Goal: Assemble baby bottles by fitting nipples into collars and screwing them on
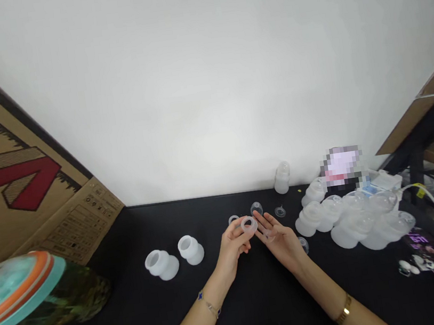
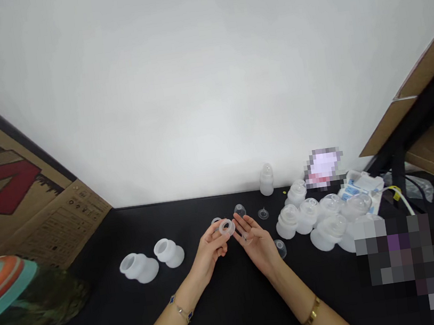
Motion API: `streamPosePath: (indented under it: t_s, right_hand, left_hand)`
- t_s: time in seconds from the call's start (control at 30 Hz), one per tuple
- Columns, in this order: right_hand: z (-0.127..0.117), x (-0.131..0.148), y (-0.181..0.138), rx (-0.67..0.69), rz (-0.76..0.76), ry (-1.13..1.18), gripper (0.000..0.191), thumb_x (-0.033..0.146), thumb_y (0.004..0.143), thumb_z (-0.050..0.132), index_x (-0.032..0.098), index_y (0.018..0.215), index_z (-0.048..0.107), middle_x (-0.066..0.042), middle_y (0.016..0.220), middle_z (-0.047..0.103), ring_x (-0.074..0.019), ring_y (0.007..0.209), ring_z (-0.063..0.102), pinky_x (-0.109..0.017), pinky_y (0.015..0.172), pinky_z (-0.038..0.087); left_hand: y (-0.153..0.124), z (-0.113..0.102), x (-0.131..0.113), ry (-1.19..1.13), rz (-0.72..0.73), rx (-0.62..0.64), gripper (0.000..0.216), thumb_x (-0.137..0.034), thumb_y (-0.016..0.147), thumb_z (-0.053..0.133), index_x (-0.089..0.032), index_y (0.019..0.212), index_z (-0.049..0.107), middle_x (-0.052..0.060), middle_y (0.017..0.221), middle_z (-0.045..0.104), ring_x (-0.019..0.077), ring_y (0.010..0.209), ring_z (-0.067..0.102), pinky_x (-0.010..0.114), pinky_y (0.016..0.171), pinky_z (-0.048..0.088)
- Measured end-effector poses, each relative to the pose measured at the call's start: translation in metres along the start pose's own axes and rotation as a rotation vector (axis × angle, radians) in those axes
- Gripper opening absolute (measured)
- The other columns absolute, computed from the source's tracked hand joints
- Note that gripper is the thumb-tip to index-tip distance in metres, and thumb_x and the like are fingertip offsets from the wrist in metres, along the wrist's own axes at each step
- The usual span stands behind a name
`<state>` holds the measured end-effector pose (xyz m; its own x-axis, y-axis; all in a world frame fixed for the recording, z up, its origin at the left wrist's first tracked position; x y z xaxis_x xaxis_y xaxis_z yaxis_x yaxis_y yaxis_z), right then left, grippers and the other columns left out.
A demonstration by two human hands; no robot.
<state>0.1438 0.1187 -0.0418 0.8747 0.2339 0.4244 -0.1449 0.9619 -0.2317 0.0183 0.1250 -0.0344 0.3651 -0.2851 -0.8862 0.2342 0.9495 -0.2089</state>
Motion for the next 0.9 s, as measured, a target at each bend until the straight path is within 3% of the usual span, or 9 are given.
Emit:
streamPosePath:
  t_s: [0.2,0.3,0.43,0.53,0.63,0.73,0.9]
  right_hand:
    - [-0.009,-0.004,0.003,-0.068,0.031,0.006,0.029,0.005,0.081,0.057,0.013,0.107,0.066,-0.013,0.123,0.068,-0.0234,0.120,0.062,-0.040,0.104,0.049]
    - [-0.008,-0.006,0.003,-0.051,0.055,0.067,0.035,0.006,0.078,0.052,0.010,0.110,0.066,-0.015,0.126,0.066,-0.0251,0.124,0.058,-0.041,0.106,0.048]
    - [-0.005,-0.006,0.002,-0.026,0.053,0.102,0.046,0.006,0.071,0.045,0.010,0.113,0.065,-0.015,0.128,0.065,-0.0253,0.126,0.056,-0.042,0.107,0.047]
    - [-0.004,-0.006,0.002,-0.027,0.058,0.099,0.048,0.008,0.072,0.044,0.011,0.116,0.063,-0.014,0.129,0.065,-0.0243,0.125,0.058,-0.043,0.105,0.047]
    - [-0.004,-0.007,0.001,-0.053,0.072,0.082,0.040,0.016,0.083,0.047,0.011,0.119,0.062,-0.016,0.130,0.064,-0.0247,0.121,0.060,-0.041,0.102,0.049]
    - [-0.004,-0.010,0.000,-0.070,0.097,0.065,0.038,0.029,0.092,0.050,0.013,0.124,0.060,-0.015,0.131,0.063,-0.0243,0.118,0.063,-0.040,0.099,0.051]
    - [0.002,-0.016,-0.003,-0.055,0.135,0.089,0.042,0.036,0.094,0.051,0.012,0.128,0.058,-0.015,0.133,0.062,-0.0252,0.125,0.058,-0.041,0.103,0.048]
  left_hand:
    - [0.002,-0.004,0.001,-0.015,-0.005,-0.029,0.058,-0.041,0.064,0.085,-0.020,0.115,0.066,0.004,0.089,0.069,0.0034,0.048,0.051,0.017,0.044,0.038]
    - [0.002,-0.005,-0.001,0.005,0.019,-0.040,0.055,-0.045,0.068,0.082,-0.020,0.114,0.067,0.007,0.099,0.069,0.0039,0.049,0.052,0.017,0.043,0.039]
    - [-0.003,-0.002,-0.016,0.157,0.161,-0.054,0.047,-0.043,0.075,0.076,-0.021,0.116,0.067,0.010,0.115,0.066,0.0079,0.057,0.056,0.019,0.044,0.040]
    - [-0.014,0.002,-0.035,0.354,0.335,-0.091,0.037,-0.036,0.076,0.076,-0.024,0.111,0.071,0.010,0.125,0.062,0.0188,0.088,0.063,0.022,0.059,0.047]
    - [-0.028,0.009,-0.051,0.499,0.472,-0.126,0.034,-0.029,0.075,0.077,-0.030,0.109,0.073,0.008,0.134,0.056,0.0293,0.122,0.052,0.035,0.092,0.046]
    - [-0.034,0.018,-0.056,0.630,0.516,-0.098,0.037,-0.027,0.077,0.077,-0.035,0.113,0.072,0.005,0.142,0.051,0.0316,0.134,0.040,0.046,0.111,0.029]
    - [-0.031,0.025,-0.046,0.697,0.507,-0.019,0.041,-0.028,0.075,0.079,-0.036,0.114,0.071,0.004,0.148,0.046,0.0350,0.141,0.028,0.055,0.117,0.017]
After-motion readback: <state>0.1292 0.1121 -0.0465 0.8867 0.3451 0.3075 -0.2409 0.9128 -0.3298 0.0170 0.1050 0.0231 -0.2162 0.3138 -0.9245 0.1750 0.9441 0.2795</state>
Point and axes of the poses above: each hand's wrist, its own y-axis towards the middle knuckle, its own z-axis out of the palm, x = y × z, the point moved 9 cm from there along y, towards the middle knuckle
